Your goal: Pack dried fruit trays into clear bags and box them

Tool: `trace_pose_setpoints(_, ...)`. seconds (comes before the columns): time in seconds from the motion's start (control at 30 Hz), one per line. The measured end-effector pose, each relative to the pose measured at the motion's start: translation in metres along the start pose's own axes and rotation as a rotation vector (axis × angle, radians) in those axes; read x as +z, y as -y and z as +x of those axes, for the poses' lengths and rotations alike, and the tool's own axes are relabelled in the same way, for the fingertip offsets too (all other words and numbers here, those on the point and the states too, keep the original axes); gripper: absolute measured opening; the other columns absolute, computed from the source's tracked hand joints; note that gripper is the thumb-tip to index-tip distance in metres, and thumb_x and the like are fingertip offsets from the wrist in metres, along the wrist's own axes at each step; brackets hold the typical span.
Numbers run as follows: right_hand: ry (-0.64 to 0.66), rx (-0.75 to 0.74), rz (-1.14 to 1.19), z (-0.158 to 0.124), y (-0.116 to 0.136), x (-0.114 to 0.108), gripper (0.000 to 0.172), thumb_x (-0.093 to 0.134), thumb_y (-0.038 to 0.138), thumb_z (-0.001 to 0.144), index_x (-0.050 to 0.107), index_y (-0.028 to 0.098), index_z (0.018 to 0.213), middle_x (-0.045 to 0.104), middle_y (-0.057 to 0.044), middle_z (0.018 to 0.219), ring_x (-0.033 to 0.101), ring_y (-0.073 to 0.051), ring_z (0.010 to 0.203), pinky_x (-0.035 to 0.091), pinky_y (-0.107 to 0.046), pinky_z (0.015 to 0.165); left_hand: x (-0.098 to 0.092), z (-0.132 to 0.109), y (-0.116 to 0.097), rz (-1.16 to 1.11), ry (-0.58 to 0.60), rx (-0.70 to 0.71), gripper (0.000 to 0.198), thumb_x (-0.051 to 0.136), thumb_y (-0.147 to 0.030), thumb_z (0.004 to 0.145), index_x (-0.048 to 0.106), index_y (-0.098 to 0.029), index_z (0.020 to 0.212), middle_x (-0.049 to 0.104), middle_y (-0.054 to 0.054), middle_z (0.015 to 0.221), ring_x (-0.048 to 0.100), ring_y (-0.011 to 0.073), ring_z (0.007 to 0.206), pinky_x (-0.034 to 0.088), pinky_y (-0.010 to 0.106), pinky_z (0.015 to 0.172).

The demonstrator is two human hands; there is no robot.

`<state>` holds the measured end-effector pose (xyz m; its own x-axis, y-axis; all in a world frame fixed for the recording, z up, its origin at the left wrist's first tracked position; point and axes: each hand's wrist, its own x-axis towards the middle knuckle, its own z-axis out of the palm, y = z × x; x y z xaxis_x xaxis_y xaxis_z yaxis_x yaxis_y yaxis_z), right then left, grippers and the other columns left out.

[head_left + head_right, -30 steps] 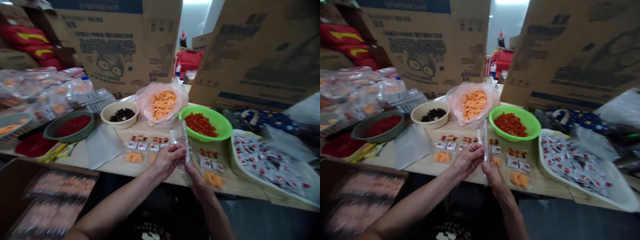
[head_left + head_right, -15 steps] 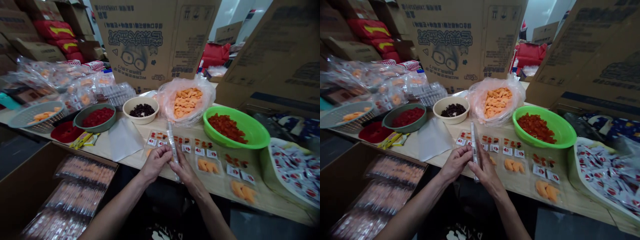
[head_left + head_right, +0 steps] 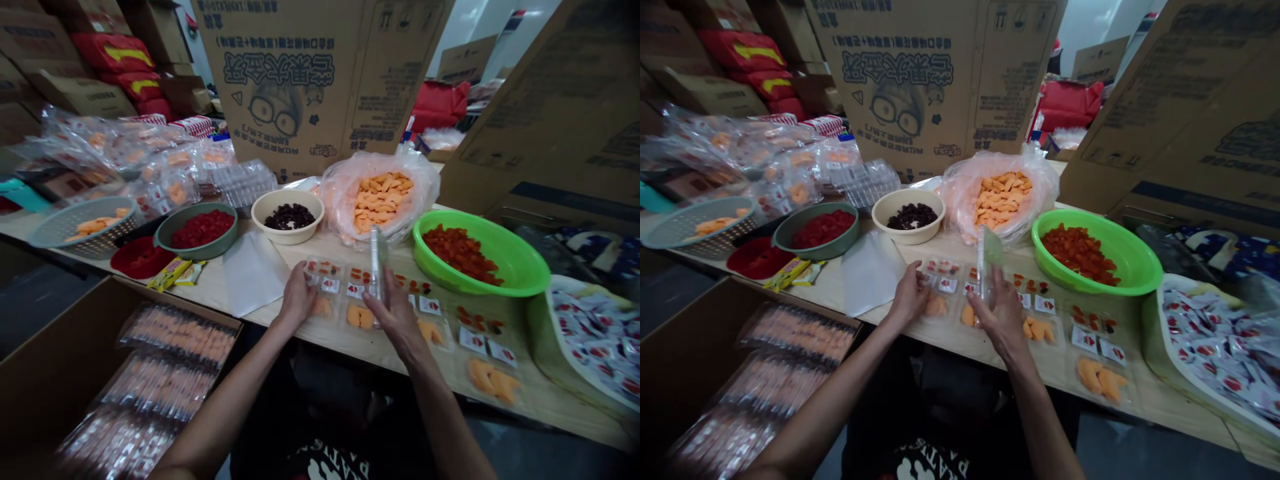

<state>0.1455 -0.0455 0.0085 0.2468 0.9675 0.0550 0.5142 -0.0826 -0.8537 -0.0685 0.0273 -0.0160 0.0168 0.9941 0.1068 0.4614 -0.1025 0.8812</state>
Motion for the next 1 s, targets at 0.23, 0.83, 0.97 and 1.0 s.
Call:
trace_pose_setpoints(0.23,0.142,-0.030,0.374,-0.029,0.011,-0.014,0.077,0.053,0.069,0.089,0.031,0.039,0.157,0.026,0.002,0.165,0.017,-0.029,0.154,0.014,-0.055,0.124,0.005,-0.028,-0.043,-0.319,0.146,-0.026,0.030,0.076,-0.031,0.078,0.070,-0.018,0.105,0.065,0.011,0.112,0.060,0.0275,0.107,0.049,0.040,0.091)
trace_pose_setpoints(0.83,0.273,0.035,0.696,-0.048,0.011,0.001,0.061,0.053,0.068,0.089,0.057,0.034,0.139,0.062,-0.003,0.139,0.045,-0.031,0.139,0.033,-0.052,0.118,0.042,-0.060,-0.094,-1.156,0.393,-0.430,0.038,0.094,-0.033,0.059,0.073,-0.010,0.081,0.066,0.001,0.066,0.056,0.0064,0.055,0.046,0.017,0.055)
trace_pose_setpoints(0.97,0.276,0.074,0.770,-0.048,0.012,-0.003,0.055,0.057,0.066,0.087,0.064,0.034,0.131,0.064,-0.002,0.135,0.045,-0.031,0.140,0.036,-0.050,0.117,0.040,-0.057,-0.096,-1.110,0.490,-0.353,0.034,0.089,-0.035,0.068,0.069,-0.010,0.078,0.059,-0.001,0.061,0.048,0.0048,0.052,0.038,0.016,0.052)
trace_pose_setpoints(1.0,0.273,0.107,0.838,-0.048,0.014,-0.004,0.052,0.059,0.065,0.086,0.067,0.033,0.126,0.067,-0.002,0.131,0.047,-0.031,0.138,0.038,-0.050,0.115,0.040,-0.056,-0.096,-1.128,0.521,-0.343,0.033,0.087,-0.035,0.070,0.068,-0.010,0.078,0.057,-0.001,0.061,0.047,0.0050,0.053,0.037,0.017,0.053)
